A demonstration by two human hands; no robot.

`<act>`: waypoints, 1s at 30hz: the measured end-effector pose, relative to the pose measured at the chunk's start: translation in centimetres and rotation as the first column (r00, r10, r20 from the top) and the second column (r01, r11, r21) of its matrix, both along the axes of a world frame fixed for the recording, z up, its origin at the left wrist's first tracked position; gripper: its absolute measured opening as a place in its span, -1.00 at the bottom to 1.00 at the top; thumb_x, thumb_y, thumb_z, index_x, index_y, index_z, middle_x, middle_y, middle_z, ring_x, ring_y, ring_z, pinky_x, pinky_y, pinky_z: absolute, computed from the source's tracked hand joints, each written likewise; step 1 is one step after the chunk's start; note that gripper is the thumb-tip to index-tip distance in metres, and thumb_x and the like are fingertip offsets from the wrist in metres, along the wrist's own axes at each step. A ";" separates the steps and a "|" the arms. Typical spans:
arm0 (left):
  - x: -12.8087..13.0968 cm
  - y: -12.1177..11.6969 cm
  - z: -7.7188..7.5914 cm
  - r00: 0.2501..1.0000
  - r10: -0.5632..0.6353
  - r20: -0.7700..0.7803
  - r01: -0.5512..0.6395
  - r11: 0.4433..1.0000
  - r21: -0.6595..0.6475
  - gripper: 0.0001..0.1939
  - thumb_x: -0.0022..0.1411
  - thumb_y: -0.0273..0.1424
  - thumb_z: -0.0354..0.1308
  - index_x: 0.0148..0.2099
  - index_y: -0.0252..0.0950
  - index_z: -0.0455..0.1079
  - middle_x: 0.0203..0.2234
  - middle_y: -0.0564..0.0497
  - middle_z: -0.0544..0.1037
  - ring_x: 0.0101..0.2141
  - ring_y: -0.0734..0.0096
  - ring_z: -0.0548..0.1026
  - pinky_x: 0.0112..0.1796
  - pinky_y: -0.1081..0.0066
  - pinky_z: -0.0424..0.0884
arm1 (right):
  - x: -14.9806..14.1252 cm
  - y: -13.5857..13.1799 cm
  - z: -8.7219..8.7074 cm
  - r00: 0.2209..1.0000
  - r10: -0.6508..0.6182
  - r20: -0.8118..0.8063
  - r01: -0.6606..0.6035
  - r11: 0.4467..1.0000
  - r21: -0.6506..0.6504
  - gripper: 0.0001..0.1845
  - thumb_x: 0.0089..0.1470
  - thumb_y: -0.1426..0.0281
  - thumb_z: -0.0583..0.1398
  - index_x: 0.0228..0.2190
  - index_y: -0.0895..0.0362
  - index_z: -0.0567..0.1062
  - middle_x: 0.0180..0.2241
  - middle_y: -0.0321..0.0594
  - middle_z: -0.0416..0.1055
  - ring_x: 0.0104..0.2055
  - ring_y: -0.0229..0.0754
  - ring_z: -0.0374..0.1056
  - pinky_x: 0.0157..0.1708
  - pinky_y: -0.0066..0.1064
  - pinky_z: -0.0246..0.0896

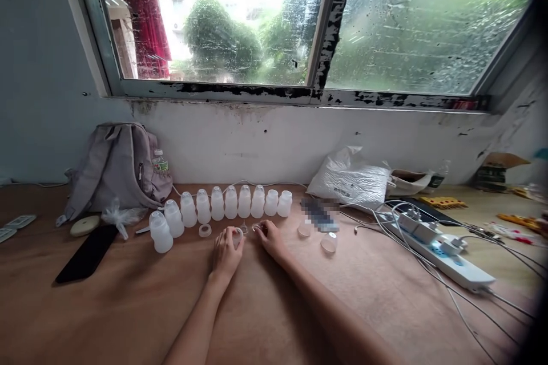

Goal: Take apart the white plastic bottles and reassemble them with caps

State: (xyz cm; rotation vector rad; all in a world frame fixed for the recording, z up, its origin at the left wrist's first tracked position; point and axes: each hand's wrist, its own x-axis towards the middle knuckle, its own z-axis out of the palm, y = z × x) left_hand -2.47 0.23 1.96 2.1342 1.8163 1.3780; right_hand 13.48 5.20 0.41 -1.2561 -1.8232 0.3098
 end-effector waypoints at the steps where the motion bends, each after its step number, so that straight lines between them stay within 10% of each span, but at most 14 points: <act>1: 0.3 -0.3 0.2 0.999 -0.022 0.035 0.022 1.000 0.007 -0.82 0.09 -0.32 0.03 -0.23 -0.26 0.22 -0.34 -0.05 0.42 -0.30 0.30 0.39 -0.23 0.30 0.29 | 0.3 -0.3 0.2 1.000 0.022 0.006 -0.022 1.000 -0.003 -0.83 0.01 0.33 0.06 -0.41 0.13 0.40 -0.41 -0.15 0.35 -0.34 -0.12 0.26 -0.30 -0.25 0.20; 8: 1.6 -1.5 0.8 0.992 -0.114 0.046 0.111 0.992 0.063 -0.63 0.10 -0.23 0.03 -0.06 -0.27 0.20 -0.25 -0.10 0.44 -0.22 0.27 0.39 -0.18 0.28 0.29 | 2.7 -3.9 0.8 0.917 0.297 0.268 -0.281 0.955 -0.098 -0.58 0.00 0.34 0.08 -0.04 0.05 0.30 -0.05 -0.14 0.27 0.01 -0.07 0.13 0.00 -0.19 -0.01; 18: 2.3 -0.3 -0.6 0.980 -0.155 -0.127 0.160 0.987 0.030 -0.63 0.09 -0.26 0.07 -0.03 -0.19 0.23 -0.22 -0.04 0.39 -0.20 0.28 0.36 -0.18 0.27 0.28 | 2.8 -3.9 0.1 0.928 0.251 0.274 -0.229 0.967 -0.111 -0.37 0.00 0.37 0.06 0.11 0.13 0.03 0.06 -0.12 0.16 0.07 -0.09 0.05 0.06 -0.19 -0.08; 30: 2.5 1.0 -1.1 0.966 -0.209 -0.153 0.173 0.960 -0.222 -0.68 -0.02 -0.19 0.13 -0.21 -0.21 0.29 -0.29 0.02 0.44 -0.23 0.28 0.35 -0.21 0.30 0.22 | 2.7 -3.6 -0.4 0.969 0.205 0.137 -0.199 0.978 -0.057 -0.52 -0.06 0.48 0.08 -0.03 0.18 0.20 -0.09 -0.08 0.29 -0.04 -0.13 0.17 -0.02 -0.25 0.07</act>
